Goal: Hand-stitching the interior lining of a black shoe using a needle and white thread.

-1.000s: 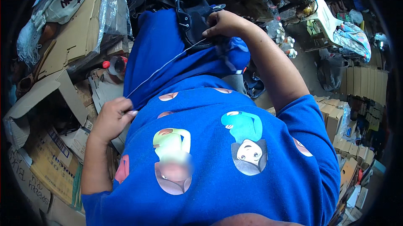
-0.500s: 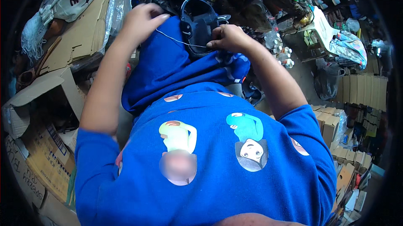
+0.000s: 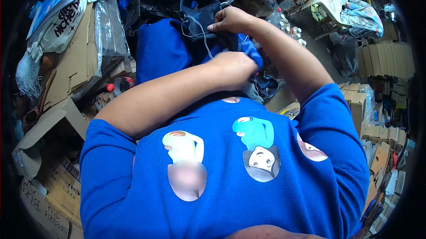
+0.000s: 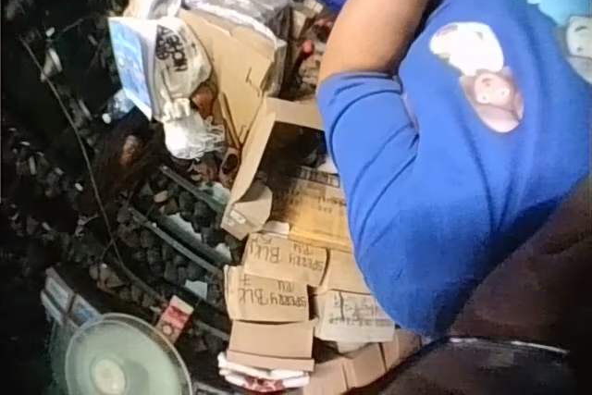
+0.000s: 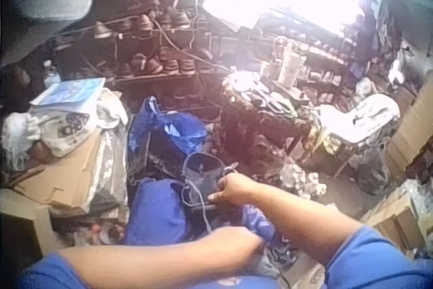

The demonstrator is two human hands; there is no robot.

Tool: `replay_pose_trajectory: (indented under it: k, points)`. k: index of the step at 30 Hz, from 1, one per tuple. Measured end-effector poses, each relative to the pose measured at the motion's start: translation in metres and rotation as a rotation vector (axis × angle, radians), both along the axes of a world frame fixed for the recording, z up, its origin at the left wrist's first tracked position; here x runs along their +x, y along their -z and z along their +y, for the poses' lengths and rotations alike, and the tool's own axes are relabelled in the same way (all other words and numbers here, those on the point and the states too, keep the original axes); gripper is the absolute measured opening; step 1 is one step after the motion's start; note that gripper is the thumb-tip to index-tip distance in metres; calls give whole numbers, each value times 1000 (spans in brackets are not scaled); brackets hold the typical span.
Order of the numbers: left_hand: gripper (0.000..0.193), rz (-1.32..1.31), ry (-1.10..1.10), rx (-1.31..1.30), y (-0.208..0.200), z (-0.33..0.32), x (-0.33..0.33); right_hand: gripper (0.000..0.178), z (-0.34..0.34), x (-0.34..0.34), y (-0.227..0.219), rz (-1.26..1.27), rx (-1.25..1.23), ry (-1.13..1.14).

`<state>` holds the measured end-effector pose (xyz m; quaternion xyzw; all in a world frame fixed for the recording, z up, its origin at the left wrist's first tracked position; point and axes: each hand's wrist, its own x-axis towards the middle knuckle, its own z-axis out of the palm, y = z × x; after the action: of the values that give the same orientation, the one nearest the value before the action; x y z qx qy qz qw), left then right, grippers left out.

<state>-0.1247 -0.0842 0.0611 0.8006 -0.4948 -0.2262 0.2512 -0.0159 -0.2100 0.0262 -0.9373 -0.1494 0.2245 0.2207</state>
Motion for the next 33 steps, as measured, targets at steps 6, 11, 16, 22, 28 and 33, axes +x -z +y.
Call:
replay_pose_trajectory:
  k: [6, 11, 16, 22, 28, 33]
  points:
    - [28, 129, 310, 79, 8, -22, -18, 49, 16, -5, -7, 10, -209, 15]
    - [22, -57, -450, -199, -10, 57, 52, 39, 15, -31, 21, -314, -169, 36]
    - [30, -483, -991, 41, 61, 88, 138, 38, 31, -50, 17, -308, -49, 107]
    - [47, 18, -934, 497, 83, 107, 183, 34, 27, -71, 18, -310, 40, 237]
    - [34, -66, -861, 542, 72, 84, 167, 35, 11, -83, 24, -293, 186, 273]
    - [16, -390, -845, -9, 71, 99, 133, 38, 6, -54, 11, -53, 124, 178]
